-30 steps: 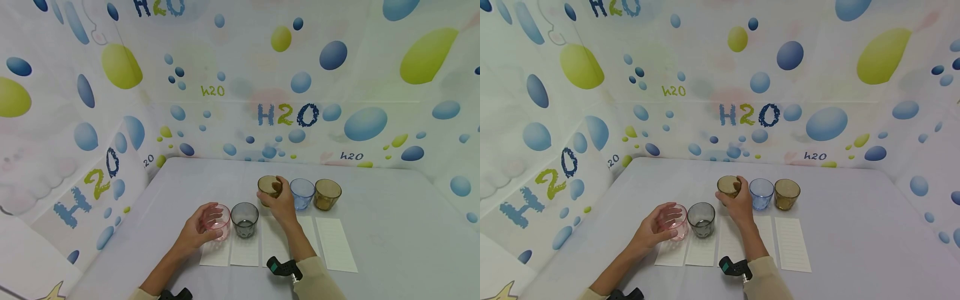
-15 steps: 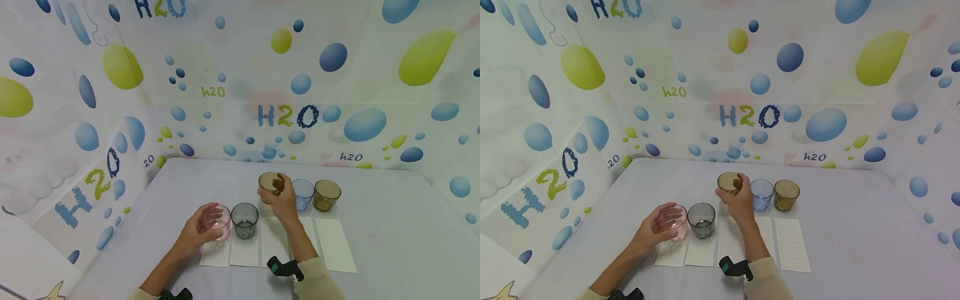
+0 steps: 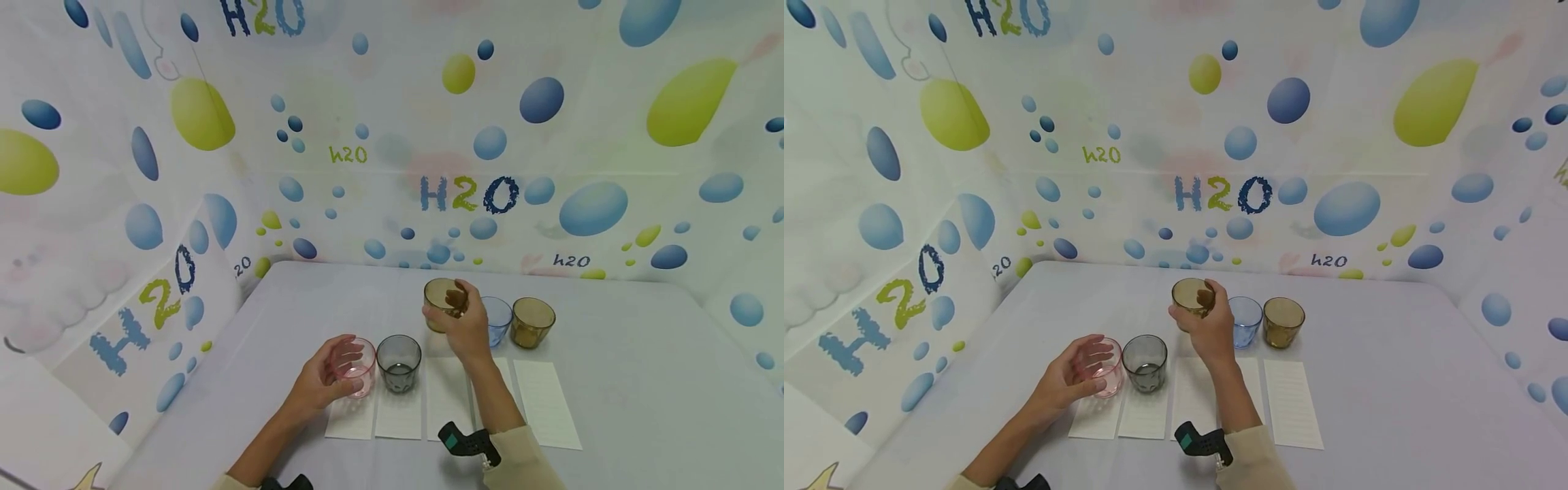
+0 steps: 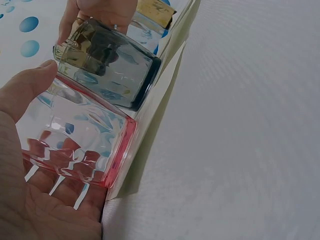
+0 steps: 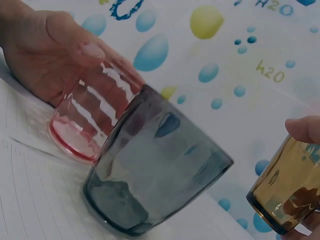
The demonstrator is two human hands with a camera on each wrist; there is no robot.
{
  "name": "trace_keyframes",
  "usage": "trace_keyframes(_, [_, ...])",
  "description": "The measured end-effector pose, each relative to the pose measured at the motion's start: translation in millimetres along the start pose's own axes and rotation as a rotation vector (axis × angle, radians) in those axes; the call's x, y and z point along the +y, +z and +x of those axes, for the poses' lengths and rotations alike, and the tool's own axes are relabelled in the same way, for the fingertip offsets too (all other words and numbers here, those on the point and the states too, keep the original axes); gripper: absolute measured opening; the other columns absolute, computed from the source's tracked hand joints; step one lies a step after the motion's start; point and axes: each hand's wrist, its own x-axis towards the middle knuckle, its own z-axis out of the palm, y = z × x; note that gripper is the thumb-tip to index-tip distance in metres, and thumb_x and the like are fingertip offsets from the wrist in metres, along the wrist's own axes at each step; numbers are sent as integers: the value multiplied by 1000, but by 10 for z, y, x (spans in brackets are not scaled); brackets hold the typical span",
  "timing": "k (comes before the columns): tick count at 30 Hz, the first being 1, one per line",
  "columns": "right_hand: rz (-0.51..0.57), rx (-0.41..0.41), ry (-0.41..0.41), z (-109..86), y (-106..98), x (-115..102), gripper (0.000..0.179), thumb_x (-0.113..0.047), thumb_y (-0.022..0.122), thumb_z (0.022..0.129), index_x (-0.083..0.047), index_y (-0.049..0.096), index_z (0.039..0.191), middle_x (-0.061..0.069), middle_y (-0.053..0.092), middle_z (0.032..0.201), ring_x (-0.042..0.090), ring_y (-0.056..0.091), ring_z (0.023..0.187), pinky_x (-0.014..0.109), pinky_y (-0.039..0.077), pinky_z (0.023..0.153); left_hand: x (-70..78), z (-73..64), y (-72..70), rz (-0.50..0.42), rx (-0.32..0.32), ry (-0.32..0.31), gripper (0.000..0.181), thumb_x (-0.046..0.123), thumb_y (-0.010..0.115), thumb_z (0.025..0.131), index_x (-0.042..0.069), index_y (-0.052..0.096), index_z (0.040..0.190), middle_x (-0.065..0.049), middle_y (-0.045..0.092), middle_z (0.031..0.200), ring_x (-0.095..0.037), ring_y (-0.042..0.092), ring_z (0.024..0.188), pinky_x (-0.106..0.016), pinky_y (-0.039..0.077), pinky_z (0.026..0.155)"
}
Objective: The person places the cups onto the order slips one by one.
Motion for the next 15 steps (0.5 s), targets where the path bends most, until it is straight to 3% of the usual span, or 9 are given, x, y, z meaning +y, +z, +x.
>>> trace_keyframes(9, [42, -12, -5, -41, -38, -146, 79, -16, 84, 84, -12, 39, 149, 13, 53, 136, 28, 50, 128, 18, 50, 88, 5, -9, -2, 13, 0, 21, 72, 3, 76, 86, 2, 41, 148, -27, 55, 140, -41, 54, 130, -24, 50, 102])
trace_keyframes(15, [67, -19, -14, -77, -70, -210, 78, -14, 83, 84, -11, 40, 148, 13, 54, 133, 27, 52, 125, 16, 50, 86, 16, -7, 2, 14, 3, 0, 74, 4, 77, 85, 4, 40, 149, -25, 55, 142, -43, 52, 131, -23, 49, 102])
